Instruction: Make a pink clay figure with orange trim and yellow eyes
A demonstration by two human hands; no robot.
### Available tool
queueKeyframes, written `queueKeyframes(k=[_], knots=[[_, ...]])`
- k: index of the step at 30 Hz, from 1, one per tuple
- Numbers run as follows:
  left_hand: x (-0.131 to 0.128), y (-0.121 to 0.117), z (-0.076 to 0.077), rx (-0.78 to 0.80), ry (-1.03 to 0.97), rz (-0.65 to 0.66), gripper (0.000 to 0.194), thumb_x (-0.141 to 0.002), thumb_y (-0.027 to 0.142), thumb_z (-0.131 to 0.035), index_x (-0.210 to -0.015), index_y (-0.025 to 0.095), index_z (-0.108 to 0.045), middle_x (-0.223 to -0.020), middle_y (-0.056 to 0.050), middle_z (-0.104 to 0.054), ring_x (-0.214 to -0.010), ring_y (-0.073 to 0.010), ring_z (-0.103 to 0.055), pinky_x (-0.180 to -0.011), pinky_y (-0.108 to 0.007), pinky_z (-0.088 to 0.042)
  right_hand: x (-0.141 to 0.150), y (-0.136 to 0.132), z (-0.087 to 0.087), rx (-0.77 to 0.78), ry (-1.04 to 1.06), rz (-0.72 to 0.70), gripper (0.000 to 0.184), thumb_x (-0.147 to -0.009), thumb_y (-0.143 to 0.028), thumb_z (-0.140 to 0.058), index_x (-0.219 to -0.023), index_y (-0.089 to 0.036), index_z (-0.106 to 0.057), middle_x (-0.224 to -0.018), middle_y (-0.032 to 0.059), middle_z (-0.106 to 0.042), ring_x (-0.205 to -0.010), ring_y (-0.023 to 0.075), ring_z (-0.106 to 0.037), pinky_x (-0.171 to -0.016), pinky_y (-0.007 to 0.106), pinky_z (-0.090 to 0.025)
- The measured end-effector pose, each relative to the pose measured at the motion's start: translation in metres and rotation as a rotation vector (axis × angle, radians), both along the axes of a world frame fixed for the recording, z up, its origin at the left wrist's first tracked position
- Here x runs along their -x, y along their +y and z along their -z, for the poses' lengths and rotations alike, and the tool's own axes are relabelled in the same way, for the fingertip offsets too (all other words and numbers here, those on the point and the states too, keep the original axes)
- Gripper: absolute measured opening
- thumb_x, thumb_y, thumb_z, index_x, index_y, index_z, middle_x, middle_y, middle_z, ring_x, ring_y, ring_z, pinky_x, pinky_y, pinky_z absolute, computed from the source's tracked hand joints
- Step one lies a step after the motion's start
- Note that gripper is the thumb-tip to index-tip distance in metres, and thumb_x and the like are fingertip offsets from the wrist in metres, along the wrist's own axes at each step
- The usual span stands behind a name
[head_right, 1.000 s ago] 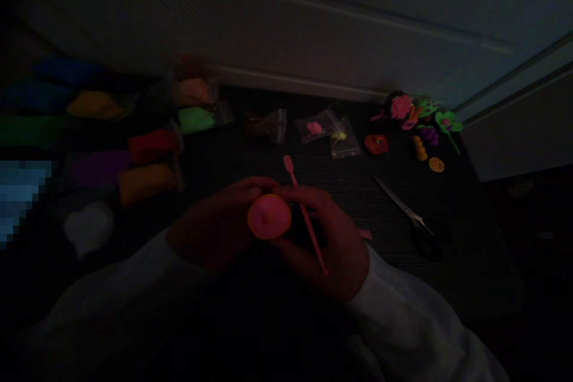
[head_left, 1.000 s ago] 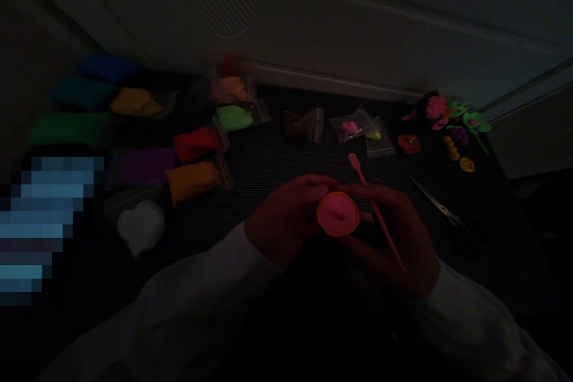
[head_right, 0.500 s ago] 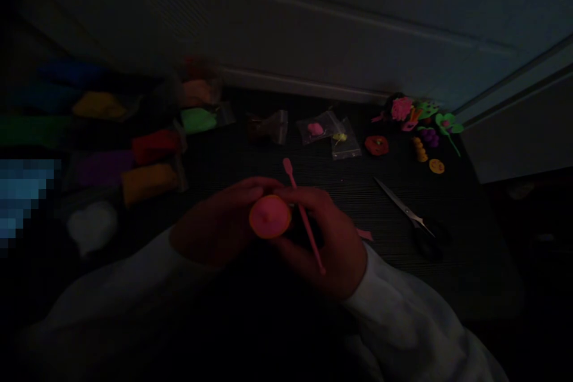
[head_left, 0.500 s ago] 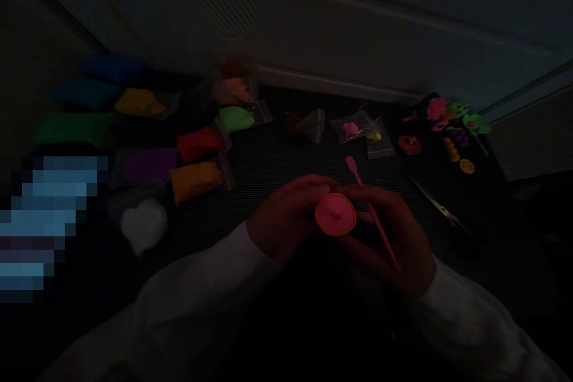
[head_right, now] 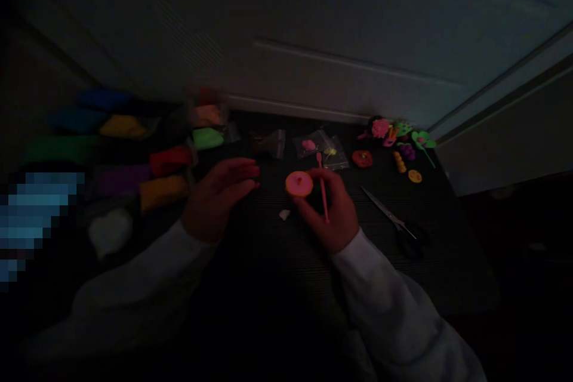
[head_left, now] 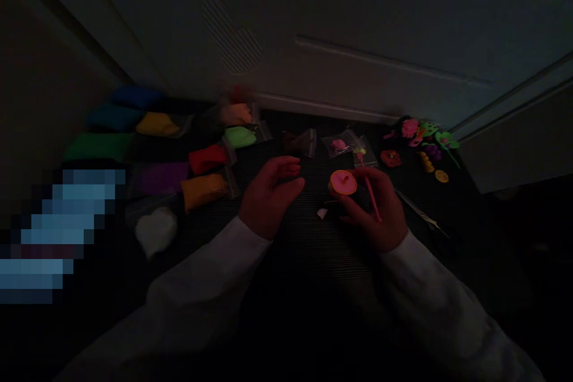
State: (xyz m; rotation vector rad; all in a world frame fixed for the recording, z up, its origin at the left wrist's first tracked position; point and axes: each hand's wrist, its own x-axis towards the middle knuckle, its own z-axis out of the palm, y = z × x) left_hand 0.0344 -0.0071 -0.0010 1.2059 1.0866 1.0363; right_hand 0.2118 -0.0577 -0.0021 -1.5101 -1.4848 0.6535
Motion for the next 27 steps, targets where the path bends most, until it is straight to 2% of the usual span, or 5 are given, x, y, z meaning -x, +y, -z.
queueKeyframes(k=[4, 8, 12, 18, 27], knots=[[-0.003, -0.002, 0.004, -0.115, 0.142, 0.09, 0.03, -0.069, 0.029, -0.058, -0.096, 0.018, -0.053, -0.104, -0.005, -0.053, -0.096, -0.017, -0.051, -0.083, -0.031, -0.041, -0.007, 0.007, 0.002, 0.032, 0.095, 0.062, 0.045, -0.065, -0.031, -0.064, -0.104, -0.025, -0.042, -0.105, 0.0041, -0.052, -0.099, 0.0199, -0.052, -0.085, 0.041, -0.043], [-0.006, -0.007, 0.009, -0.22, 0.174, 0.185, 0.038, -0.07, 0.031, -0.058, -0.105, 0.02, -0.05, -0.107, -0.006, -0.052, -0.099, -0.018, -0.05, -0.086, -0.034, -0.04, -0.004, 0.007, 0.001, 0.029, 0.263, 0.056, 0.045, -0.064, -0.034, -0.064, -0.102, -0.025, -0.043, -0.104, 0.0037, -0.054, -0.097, 0.0192, -0.053, -0.083, 0.039, -0.044], [-0.01, -0.009, 0.005, -0.1, 0.018, 0.249, 0.051, -0.066, 0.03, -0.062, -0.112, 0.018, -0.043, -0.108, -0.009, -0.052, -0.102, -0.0193, -0.049, -0.087, -0.035, -0.041, 0.004, 0.001, -0.004, 0.138, 0.35, -0.012, 0.047, -0.064, -0.036, -0.064, -0.104, -0.026, -0.042, -0.109, 0.0038, -0.052, -0.097, 0.0195, -0.054, -0.075, 0.036, -0.048], [-0.012, -0.009, 0.003, 0.082, -0.246, 0.305, 0.052, -0.064, 0.023, -0.065, -0.111, 0.019, -0.042, -0.113, -0.008, -0.05, -0.094, -0.0177, -0.055, -0.086, -0.036, -0.042, 0.014, -0.003, -0.005, 0.121, 0.385, -0.056, 0.049, -0.061, -0.036, -0.066, -0.103, -0.025, -0.042, -0.106, 0.0032, -0.053, -0.098, 0.0187, -0.053, -0.076, 0.034, -0.047], [-0.014, -0.01, 0.007, 0.117, -0.303, 0.306, 0.052, -0.06, 0.02, -0.067, -0.107, 0.02, -0.046, -0.106, -0.006, -0.055, -0.092, -0.0185, -0.056, -0.087, -0.039, -0.041, 0.015, -0.003, -0.001, 0.097, 0.426, -0.072, 0.049, -0.06, -0.035, -0.067, -0.102, -0.026, -0.043, -0.103, 0.0021, -0.054, -0.096, 0.0178, -0.054, -0.074, 0.033, -0.048]])
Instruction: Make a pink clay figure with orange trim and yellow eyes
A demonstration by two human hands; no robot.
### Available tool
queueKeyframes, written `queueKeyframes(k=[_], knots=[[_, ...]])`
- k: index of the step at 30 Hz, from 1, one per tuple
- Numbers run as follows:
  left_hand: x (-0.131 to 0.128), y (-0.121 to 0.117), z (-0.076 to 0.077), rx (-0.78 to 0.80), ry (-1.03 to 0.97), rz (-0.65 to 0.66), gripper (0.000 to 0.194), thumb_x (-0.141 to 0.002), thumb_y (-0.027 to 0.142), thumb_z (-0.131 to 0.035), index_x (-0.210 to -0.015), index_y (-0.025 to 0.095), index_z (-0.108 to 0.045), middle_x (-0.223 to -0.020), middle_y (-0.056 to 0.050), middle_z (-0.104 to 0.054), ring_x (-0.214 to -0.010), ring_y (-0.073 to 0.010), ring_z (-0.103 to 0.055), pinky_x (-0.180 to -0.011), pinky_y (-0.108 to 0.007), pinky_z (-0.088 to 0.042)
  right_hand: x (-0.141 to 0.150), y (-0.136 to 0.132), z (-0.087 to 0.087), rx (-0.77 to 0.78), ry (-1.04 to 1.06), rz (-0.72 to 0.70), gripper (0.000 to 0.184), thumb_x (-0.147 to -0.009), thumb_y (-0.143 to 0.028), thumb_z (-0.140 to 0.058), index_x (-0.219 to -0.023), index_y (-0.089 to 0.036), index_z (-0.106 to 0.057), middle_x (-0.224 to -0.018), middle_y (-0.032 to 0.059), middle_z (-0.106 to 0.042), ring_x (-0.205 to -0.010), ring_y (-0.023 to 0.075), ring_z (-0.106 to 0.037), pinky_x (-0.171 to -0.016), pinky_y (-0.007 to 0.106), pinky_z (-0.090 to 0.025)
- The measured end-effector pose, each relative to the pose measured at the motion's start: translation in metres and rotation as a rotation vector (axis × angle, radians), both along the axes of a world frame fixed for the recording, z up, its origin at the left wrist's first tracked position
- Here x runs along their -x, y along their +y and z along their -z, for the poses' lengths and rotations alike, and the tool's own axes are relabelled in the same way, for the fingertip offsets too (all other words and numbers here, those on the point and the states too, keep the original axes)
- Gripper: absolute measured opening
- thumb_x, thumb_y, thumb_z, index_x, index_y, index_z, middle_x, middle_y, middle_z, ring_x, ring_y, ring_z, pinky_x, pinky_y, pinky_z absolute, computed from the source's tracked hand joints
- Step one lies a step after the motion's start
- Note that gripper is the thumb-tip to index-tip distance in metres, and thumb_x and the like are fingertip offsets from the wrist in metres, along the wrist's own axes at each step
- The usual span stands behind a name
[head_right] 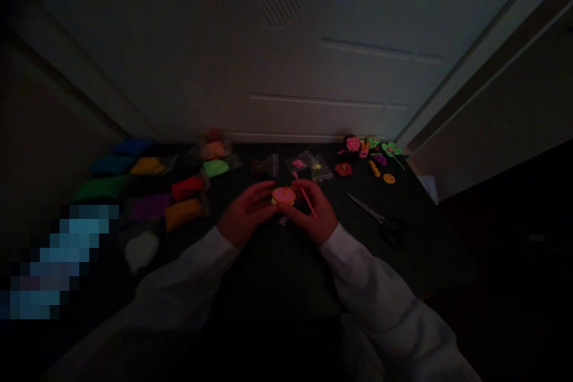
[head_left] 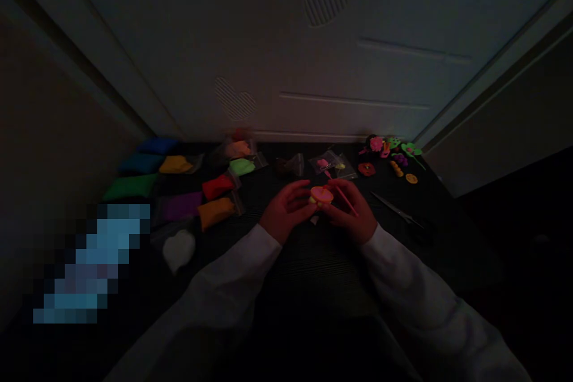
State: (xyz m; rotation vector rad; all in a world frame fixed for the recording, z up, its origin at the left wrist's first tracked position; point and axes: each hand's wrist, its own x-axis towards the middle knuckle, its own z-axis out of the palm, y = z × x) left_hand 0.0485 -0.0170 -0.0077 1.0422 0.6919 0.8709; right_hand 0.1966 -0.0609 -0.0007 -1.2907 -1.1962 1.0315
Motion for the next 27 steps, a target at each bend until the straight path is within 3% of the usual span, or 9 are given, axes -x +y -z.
queueKeyframes(k=[7, 17, 20, 22, 25, 27], knots=[[0.001, -0.001, 0.002, -0.012, 0.003, 0.009, 0.049, -0.062, 0.02, -0.066, -0.107, 0.021, -0.046, -0.108, -0.006, -0.054, -0.092, -0.0175, -0.056, -0.087, -0.037, -0.041, 0.002, -0.001, 0.0, -0.027, 0.056, -0.039, 0.048, -0.061, -0.031, -0.067, -0.102, -0.025, -0.044, -0.101, 0.0016, -0.054, -0.092, 0.0152, -0.054, -0.078, 0.031, -0.046], [0.001, -0.006, -0.012, 0.166, -0.163, -0.006, 0.038, -0.064, 0.017, -0.063, -0.1, 0.02, -0.05, -0.098, -0.002, -0.055, -0.086, -0.0146, -0.057, -0.082, -0.033, -0.045, -0.002, -0.003, -0.005, 0.092, 0.236, -0.028, 0.042, -0.062, -0.032, -0.065, -0.1, -0.029, -0.047, -0.104, -0.0001, -0.056, -0.087, 0.0181, -0.058, -0.054, 0.025, -0.049], [0.004, -0.007, -0.018, -0.01, -0.095, 0.009, 0.047, -0.062, 0.017, -0.065, -0.106, 0.023, -0.047, -0.105, -0.003, -0.053, -0.089, -0.0156, -0.055, -0.081, -0.032, -0.045, -0.001, -0.002, -0.009, 0.043, 0.313, -0.06, 0.039, -0.065, -0.031, -0.063, -0.101, -0.028, -0.047, -0.105, 0.0008, -0.056, -0.093, 0.0191, -0.057, -0.073, 0.034, -0.049], [0.008, -0.007, -0.027, -0.176, 0.0, -0.015, 0.057, -0.06, 0.017, -0.067, -0.111, 0.025, -0.043, -0.109, -0.004, -0.051, -0.096, -0.0176, -0.052, -0.082, -0.033, -0.044, 0.0, -0.001, -0.018, 0.0, 0.351, -0.087, 0.039, -0.065, -0.031, -0.062, -0.101, -0.026, -0.047, -0.105, 0.0018, -0.057, -0.096, 0.0197, -0.056, -0.086, 0.04, -0.043], [0.013, -0.005, -0.053, -0.46, 0.122, -0.104, 0.066, -0.057, 0.016, -0.069, -0.116, 0.029, -0.041, -0.116, -0.004, -0.047, -0.109, -0.0208, -0.042, -0.09, -0.034, -0.038, 0.0, 0.003, -0.042, -0.067, 0.367, -0.175, 0.039, -0.066, -0.032, -0.06, -0.102, -0.026, -0.047, -0.107, 0.0024, -0.056, -0.098, 0.02, -0.055, -0.091, 0.043, -0.039], [0.015, -0.003, -0.078, -0.626, 0.181, -0.182, 0.06, -0.056, 0.016, -0.07, -0.111, 0.027, -0.048, -0.118, -0.004, -0.045, -0.111, -0.0221, -0.04, -0.093, -0.034, -0.035, -0.001, 0.006, -0.062, -0.146, 0.325, -0.234, 0.038, -0.068, -0.033, -0.058, -0.104, -0.027, -0.046, -0.107, 0.0023, -0.056, -0.097, 0.0194, -0.055, -0.09, 0.043, -0.041]])
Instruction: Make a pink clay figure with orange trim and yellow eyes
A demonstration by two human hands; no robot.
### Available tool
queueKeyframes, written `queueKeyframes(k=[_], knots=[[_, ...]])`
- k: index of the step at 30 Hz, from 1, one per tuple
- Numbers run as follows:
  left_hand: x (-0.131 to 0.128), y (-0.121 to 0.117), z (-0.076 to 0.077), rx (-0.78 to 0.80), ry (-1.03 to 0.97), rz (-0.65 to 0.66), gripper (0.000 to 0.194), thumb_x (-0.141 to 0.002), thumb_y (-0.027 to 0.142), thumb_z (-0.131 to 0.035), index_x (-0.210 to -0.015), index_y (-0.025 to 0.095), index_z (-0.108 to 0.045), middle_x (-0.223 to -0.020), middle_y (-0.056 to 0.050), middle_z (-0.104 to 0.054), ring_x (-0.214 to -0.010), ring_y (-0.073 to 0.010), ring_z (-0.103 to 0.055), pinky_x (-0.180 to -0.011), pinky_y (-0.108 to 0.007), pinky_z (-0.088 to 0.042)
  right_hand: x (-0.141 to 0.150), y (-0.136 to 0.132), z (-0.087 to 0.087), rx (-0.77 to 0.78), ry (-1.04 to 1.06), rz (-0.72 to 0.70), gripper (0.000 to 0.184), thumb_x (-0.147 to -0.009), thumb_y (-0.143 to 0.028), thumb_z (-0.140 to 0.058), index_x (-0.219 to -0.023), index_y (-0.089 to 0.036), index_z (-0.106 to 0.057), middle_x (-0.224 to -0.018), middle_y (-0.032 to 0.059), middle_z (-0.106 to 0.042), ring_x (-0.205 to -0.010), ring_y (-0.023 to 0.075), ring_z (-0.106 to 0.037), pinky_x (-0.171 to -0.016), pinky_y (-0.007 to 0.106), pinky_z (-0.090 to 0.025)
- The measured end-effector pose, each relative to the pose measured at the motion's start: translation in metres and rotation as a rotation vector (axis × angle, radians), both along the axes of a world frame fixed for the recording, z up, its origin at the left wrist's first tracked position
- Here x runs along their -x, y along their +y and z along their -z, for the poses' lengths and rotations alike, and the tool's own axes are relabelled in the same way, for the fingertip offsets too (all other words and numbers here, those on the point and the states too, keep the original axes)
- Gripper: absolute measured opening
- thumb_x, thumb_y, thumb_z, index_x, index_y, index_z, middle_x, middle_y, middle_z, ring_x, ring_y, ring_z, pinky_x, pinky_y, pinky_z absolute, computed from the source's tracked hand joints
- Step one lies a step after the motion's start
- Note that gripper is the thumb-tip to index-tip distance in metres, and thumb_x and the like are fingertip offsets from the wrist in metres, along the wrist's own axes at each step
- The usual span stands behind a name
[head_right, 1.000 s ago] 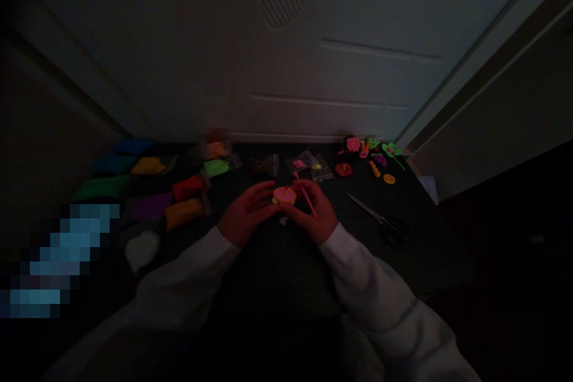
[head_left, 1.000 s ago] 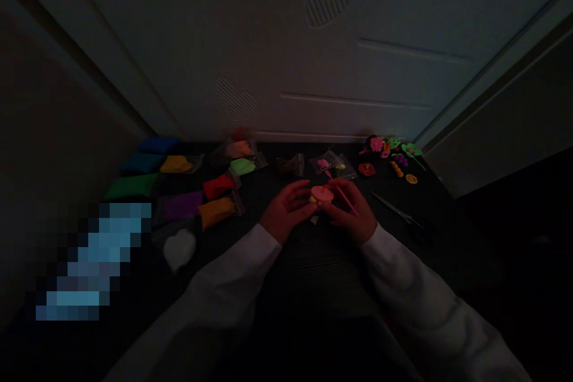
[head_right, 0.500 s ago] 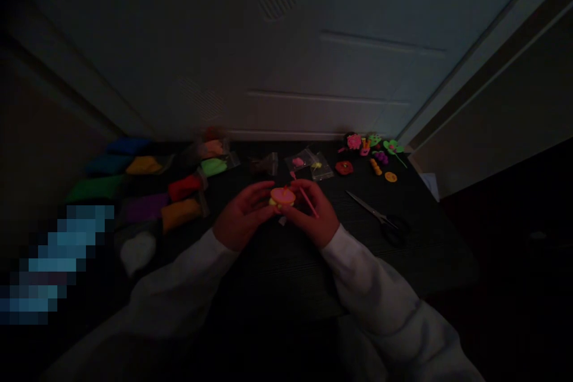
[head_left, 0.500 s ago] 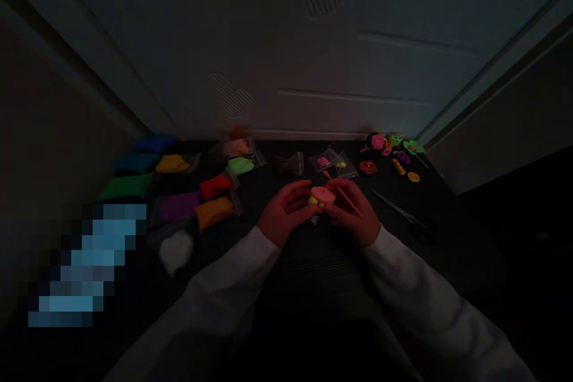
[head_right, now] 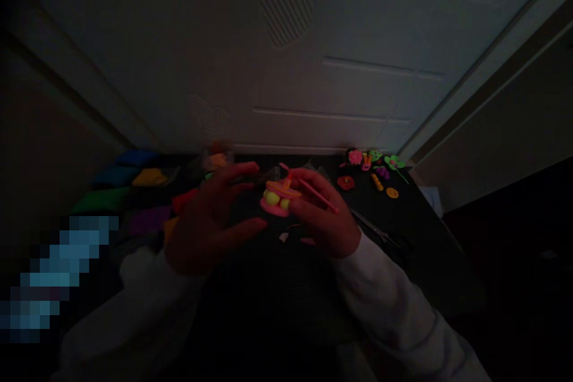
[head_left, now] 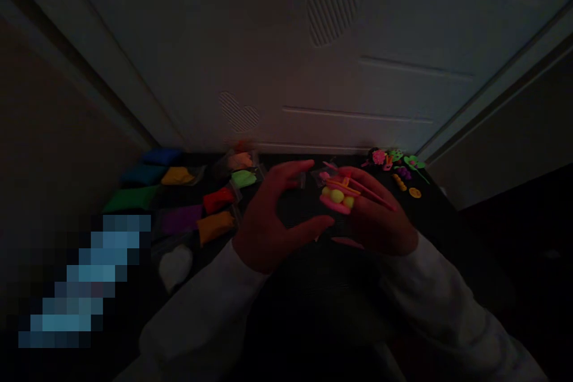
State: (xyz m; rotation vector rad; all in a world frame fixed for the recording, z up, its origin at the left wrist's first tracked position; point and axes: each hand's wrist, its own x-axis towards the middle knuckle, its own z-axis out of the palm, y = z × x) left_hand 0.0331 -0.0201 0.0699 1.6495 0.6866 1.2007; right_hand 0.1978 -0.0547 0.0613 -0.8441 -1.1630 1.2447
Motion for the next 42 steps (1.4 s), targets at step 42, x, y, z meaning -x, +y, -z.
queueKeyframes(k=[42], knots=[[0.012, 0.006, -0.068, -0.717, 0.626, -0.232, 0.022, -0.069, 0.033, -0.057, -0.09, 0.027, -0.054, -0.109, -0.001, -0.044, -0.102, -0.0205, -0.044, -0.087, -0.035, -0.04, -0.001, 0.012, -0.073, 0.209, -0.072, -0.193, 0.041, -0.069, -0.021, -0.06, -0.107, -0.027, -0.047, -0.113, 0.0018, -0.052, -0.094, 0.0169, -0.056, -0.076, 0.027, -0.048]])
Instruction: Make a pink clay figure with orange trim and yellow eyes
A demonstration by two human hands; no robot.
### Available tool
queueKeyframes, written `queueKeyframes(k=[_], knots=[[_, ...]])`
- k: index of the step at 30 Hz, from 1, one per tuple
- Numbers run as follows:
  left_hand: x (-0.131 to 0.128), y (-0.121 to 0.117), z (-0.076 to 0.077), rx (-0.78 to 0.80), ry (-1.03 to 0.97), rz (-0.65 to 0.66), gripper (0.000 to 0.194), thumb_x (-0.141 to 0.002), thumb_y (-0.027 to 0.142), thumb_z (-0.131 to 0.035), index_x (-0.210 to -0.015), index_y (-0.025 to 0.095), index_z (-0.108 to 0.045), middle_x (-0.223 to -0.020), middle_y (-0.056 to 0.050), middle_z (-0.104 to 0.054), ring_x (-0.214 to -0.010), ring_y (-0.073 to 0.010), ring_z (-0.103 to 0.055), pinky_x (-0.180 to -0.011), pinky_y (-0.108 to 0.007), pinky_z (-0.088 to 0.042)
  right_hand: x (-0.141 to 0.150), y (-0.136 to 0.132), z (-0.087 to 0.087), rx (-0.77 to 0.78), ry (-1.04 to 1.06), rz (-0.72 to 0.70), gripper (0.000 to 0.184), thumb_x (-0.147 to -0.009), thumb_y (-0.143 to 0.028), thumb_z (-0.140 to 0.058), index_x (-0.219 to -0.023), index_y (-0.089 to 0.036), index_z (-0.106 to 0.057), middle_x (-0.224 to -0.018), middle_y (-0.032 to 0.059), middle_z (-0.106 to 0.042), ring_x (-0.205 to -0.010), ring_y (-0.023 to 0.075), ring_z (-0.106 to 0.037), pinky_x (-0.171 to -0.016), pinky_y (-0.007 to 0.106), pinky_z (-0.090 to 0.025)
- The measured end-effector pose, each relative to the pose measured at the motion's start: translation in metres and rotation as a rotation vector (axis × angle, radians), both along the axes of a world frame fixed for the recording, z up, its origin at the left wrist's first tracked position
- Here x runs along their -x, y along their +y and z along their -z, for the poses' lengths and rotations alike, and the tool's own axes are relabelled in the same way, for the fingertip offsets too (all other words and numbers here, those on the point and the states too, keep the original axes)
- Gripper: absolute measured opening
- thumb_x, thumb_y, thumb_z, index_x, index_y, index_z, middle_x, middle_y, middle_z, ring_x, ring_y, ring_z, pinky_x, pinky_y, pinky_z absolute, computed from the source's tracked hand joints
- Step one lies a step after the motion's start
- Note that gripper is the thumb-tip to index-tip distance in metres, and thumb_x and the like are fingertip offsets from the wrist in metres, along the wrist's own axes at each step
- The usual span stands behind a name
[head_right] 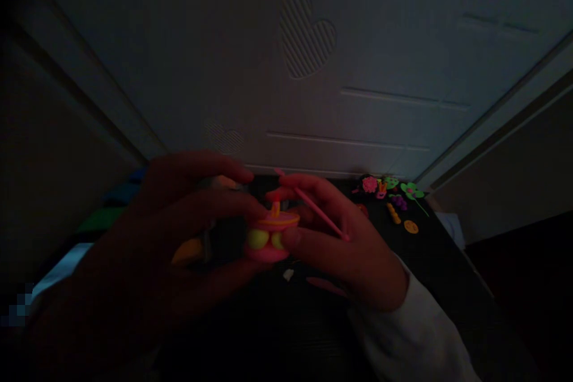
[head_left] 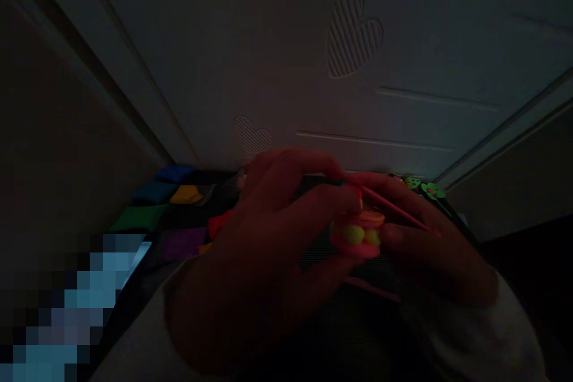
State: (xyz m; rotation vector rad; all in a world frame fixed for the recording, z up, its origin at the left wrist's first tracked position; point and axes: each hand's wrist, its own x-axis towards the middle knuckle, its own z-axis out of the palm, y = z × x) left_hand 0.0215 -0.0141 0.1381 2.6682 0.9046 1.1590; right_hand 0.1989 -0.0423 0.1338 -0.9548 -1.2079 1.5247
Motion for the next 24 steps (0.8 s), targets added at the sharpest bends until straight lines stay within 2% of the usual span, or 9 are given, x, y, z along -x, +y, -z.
queueKeyframes(k=[4, 13, 24], knots=[[-0.0014, 0.001, -0.0005, -0.003, -0.009, 0.008, 0.023, -0.07, 0.032, -0.057, -0.091, 0.026, -0.052, -0.107, -0.001, -0.045, -0.101, -0.0192, -0.044, -0.089, -0.036, -0.039, 0.0009, -0.0002, -0.0004, -0.004, -0.002, -0.009, 0.042, -0.069, -0.024, -0.06, -0.108, -0.026, -0.046, -0.116, 0.0031, -0.051, -0.095, 0.018, -0.056, -0.078, 0.03, -0.047], [-0.0012, 0.0009, -0.0007, -0.017, -0.011, 0.03, 0.024, -0.07, 0.028, -0.058, -0.092, 0.023, -0.051, -0.106, -0.002, -0.045, -0.1, -0.0166, -0.044, -0.089, -0.034, -0.038, 0.0042, -0.0016, 0.0003, -0.027, 0.02, 0.03, 0.041, -0.068, -0.015, -0.061, -0.104, -0.027, -0.048, -0.109, 0.0, -0.056, -0.09, 0.014, -0.059, -0.074, 0.025, -0.05], [-0.0014, 0.0015, -0.0005, 0.01, -0.016, 0.034, 0.023, -0.069, 0.028, -0.058, -0.091, 0.024, -0.052, -0.107, -0.002, -0.046, -0.101, -0.0197, -0.044, -0.085, -0.035, -0.041, 0.0047, -0.0018, -0.0014, -0.021, -0.008, 0.05, 0.042, -0.067, -0.015, -0.062, -0.104, -0.028, -0.048, -0.107, 0.0002, -0.057, -0.089, 0.0149, -0.059, -0.076, 0.027, -0.05]])
